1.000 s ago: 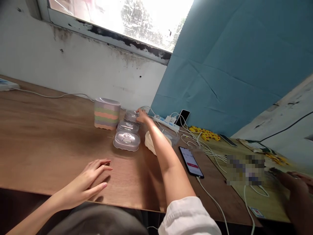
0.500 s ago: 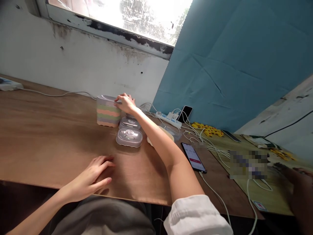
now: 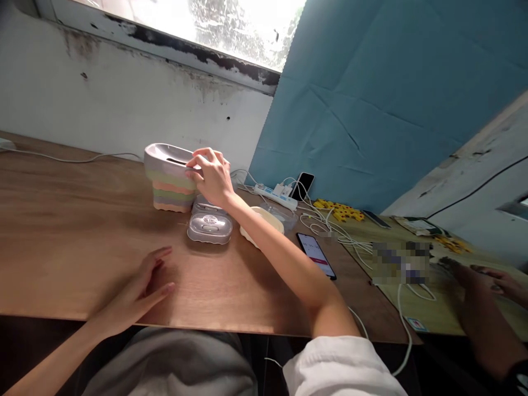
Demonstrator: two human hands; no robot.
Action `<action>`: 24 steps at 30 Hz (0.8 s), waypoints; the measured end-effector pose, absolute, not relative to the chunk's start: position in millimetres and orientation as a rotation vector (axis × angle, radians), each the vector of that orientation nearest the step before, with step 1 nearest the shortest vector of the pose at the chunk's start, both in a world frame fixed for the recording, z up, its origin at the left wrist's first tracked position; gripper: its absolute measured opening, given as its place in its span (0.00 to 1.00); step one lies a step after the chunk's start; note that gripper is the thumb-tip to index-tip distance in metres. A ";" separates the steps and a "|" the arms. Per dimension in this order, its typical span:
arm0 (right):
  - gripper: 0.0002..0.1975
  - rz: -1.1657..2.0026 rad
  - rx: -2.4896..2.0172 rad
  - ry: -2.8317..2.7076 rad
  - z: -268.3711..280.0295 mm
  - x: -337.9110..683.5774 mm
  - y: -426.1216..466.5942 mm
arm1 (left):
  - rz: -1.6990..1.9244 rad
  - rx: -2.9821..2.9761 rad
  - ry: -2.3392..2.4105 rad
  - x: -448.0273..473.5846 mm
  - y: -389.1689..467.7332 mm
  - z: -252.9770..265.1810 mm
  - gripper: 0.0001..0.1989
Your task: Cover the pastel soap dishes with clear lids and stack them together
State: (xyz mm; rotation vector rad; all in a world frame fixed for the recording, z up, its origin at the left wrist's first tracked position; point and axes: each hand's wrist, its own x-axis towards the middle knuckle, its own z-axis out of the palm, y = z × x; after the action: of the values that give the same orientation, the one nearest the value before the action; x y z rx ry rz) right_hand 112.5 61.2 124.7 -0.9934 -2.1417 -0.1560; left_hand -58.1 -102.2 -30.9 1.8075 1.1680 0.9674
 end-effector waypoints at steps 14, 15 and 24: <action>0.15 -0.067 -1.025 -2.313 3.9 191.6 -131.7 | 0.900 1.924 1.058 -58.2 -98.8 -36.3 0.41; 0.15 -0.049 -1.022 -2.304 3.5 191.2 -130.7 | 0.891 1.932 1.089 -57.8 -99.0 -36.3 0.41; 0.14 0.300 -1.009 -2.153 1.6 191.7 -123.6 | 0.954 1.767 1.079 -52.9 -100.0 -30.6 0.39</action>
State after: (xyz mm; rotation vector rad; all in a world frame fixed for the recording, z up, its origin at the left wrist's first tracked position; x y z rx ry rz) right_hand 191.7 -123.6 1.6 -1.0088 -2.1529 0.3003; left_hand -52.9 -100.0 -30.6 1.7671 1.0791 0.9538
